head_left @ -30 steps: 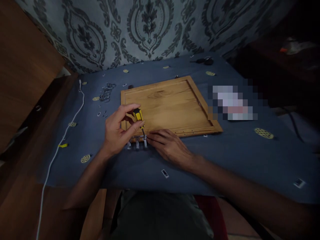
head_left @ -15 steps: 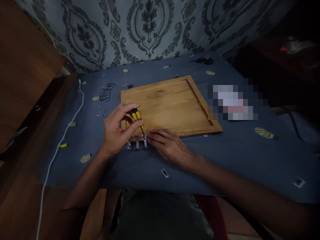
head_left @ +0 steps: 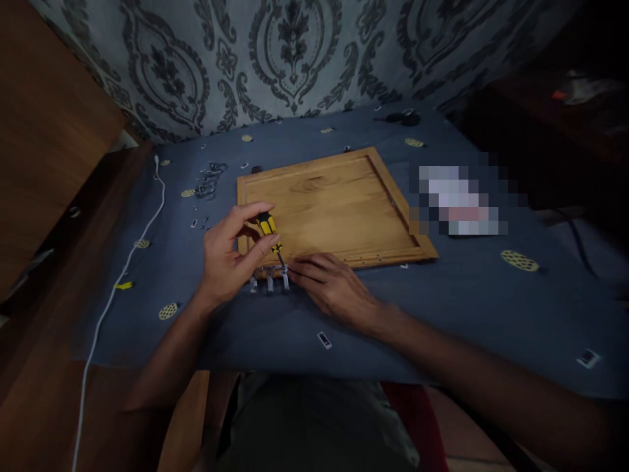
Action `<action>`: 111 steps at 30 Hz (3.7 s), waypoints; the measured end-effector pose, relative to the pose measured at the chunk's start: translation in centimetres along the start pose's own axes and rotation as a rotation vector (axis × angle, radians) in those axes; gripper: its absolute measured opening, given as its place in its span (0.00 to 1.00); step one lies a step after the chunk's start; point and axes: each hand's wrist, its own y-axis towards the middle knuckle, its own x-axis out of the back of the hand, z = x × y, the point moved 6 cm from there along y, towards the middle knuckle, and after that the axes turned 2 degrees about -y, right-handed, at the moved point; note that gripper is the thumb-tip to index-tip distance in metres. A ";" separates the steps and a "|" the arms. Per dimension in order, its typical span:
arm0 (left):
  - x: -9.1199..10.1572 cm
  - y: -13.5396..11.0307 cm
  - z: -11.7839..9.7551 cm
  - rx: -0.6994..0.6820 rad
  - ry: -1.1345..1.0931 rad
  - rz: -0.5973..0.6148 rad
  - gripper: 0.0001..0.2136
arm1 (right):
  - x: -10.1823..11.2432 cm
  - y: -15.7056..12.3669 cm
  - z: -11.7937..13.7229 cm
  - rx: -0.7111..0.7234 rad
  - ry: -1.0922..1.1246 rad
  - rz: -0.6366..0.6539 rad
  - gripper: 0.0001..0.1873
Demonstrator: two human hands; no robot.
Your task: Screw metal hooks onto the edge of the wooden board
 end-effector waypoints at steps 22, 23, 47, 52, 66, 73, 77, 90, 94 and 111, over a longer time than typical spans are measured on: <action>-0.1 -0.2 0.3 0.027 -0.082 -0.021 0.16 | -0.2 0.0 -0.2 -0.016 0.012 0.021 0.16; -0.1 -0.2 0.3 0.031 -0.086 -0.015 0.17 | -0.2 0.0 -0.1 -0.013 0.007 0.018 0.16; -0.2 0.1 -0.4 0.021 -0.064 0.058 0.14 | -0.1 0.0 -0.1 -0.016 -0.005 0.013 0.16; -0.1 0.3 -0.7 -0.035 -0.050 0.028 0.13 | -0.2 -0.1 -0.1 -0.024 -0.007 0.032 0.16; 0.0 -0.2 0.2 0.018 -0.104 -0.004 0.18 | -0.3 0.0 -0.2 -0.033 -0.002 0.061 0.17; -0.1 -0.3 0.1 0.052 -0.103 0.010 0.16 | -0.1 0.1 -0.1 -0.025 -0.027 0.029 0.17; -0.4 -0.2 0.3 0.093 -0.075 0.051 0.15 | -0.1 0.1 0.0 -0.023 -0.020 0.016 0.16; -0.6 0.0 -0.4 0.042 -0.031 0.088 0.13 | -0.5 -0.2 -0.2 -0.036 0.014 0.053 0.18; -0.6 0.0 -0.4 0.045 -0.034 0.084 0.13 | -0.5 -0.2 -0.2 -0.041 0.023 0.045 0.17; -0.8 0.2 -0.6 0.021 0.000 0.090 0.13 | -0.5 -0.2 -0.3 -0.053 0.031 0.071 0.19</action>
